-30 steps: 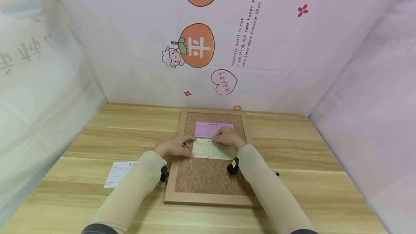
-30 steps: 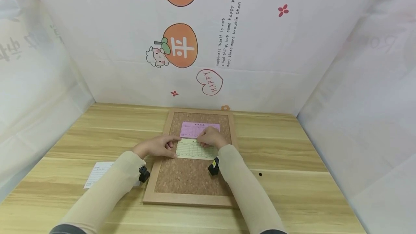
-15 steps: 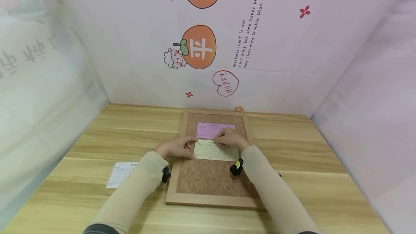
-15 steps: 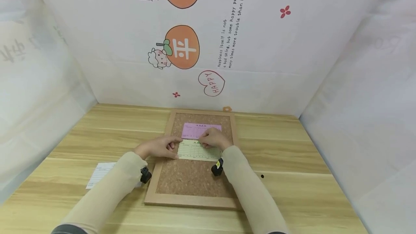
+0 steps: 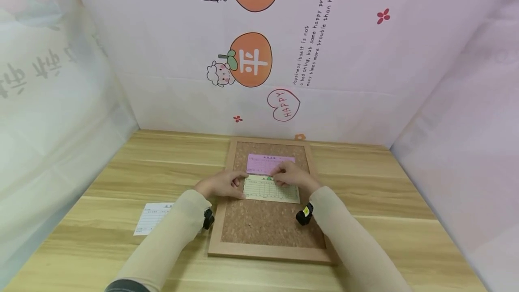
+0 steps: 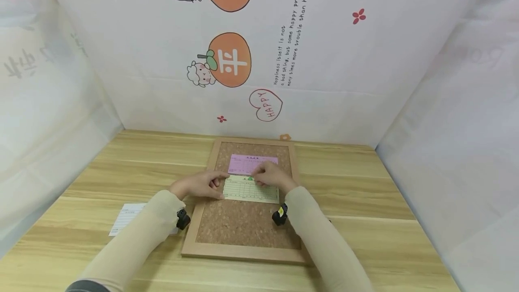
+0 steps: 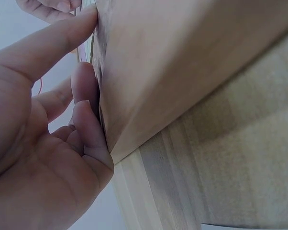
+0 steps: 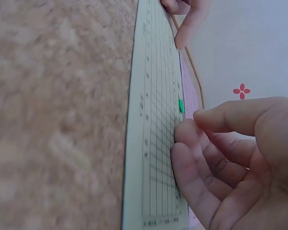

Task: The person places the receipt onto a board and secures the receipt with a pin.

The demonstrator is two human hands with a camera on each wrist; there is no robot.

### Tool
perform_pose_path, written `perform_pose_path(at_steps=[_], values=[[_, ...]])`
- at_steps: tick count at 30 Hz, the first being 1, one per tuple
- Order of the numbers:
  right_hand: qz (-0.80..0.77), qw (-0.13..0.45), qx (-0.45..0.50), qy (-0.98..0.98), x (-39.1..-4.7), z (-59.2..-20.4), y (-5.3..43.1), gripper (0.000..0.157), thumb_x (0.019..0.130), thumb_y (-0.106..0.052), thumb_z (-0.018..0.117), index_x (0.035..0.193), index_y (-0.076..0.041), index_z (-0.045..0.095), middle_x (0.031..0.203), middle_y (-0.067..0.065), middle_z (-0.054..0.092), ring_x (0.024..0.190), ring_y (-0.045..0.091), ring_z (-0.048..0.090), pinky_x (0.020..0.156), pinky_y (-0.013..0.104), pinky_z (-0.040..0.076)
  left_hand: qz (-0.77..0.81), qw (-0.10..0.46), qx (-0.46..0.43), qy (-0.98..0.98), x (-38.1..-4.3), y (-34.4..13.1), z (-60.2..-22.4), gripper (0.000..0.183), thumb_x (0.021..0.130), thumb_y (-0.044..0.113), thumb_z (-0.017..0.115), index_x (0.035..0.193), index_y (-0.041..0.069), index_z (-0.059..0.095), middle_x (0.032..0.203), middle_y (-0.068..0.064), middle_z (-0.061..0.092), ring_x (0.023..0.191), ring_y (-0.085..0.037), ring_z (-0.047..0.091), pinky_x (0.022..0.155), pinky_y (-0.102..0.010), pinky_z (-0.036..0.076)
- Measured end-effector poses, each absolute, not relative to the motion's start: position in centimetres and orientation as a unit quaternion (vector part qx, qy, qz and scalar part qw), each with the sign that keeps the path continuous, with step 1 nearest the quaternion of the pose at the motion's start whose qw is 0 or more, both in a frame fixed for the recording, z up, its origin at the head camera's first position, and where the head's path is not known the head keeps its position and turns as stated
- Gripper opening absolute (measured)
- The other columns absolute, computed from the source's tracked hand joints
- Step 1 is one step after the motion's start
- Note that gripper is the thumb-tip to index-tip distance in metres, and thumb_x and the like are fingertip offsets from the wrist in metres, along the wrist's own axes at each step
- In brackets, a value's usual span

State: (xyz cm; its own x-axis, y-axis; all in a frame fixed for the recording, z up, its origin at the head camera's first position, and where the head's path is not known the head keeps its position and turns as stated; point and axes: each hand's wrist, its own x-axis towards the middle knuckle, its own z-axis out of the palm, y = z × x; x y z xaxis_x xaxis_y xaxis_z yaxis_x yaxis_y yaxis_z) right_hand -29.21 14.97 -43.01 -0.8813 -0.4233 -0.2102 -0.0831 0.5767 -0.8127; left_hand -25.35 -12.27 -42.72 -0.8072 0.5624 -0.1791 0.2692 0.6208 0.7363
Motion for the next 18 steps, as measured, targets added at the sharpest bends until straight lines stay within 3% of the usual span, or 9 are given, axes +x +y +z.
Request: perform_pose_path(at_steps=[8, 18], values=[[-0.395, 0.166, -0.184, 0.884, -28.0, -42.2, 16.2, 0.021, 0.096, -0.004, 0.06, 0.113, 0.004, 0.069, 0.092, 0.01, 0.065, 0.075, 0.018, 0.056, 0.066, 0.03, 0.049, 0.374, 0.199, 0.243, 0.873, -25.3, -12.4, -42.7, 0.069, 0.089, 0.014, 0.079, 0.147, -0.001, 0.045, 0.099, -0.008, 0.05, 0.091, -0.019, 0.043, 0.076, -0.031, 0.038], [-0.348, 0.125, -0.21, 0.905, -26.5, -41.4, 18.4, 0.021, 0.097, -0.009, 0.062, 0.113, 0.002, 0.069, 0.103, 0.008, 0.067, 0.096, 0.022, 0.062, 0.081, 0.038, 0.053, 0.375, 0.202, 0.242, 0.872, -25.2, -12.4, -42.6, 0.07, 0.089, 0.014, 0.078, 0.148, -0.001, 0.044, 0.102, -0.009, 0.05, 0.092, -0.019, 0.043, 0.077, -0.032, 0.039]])
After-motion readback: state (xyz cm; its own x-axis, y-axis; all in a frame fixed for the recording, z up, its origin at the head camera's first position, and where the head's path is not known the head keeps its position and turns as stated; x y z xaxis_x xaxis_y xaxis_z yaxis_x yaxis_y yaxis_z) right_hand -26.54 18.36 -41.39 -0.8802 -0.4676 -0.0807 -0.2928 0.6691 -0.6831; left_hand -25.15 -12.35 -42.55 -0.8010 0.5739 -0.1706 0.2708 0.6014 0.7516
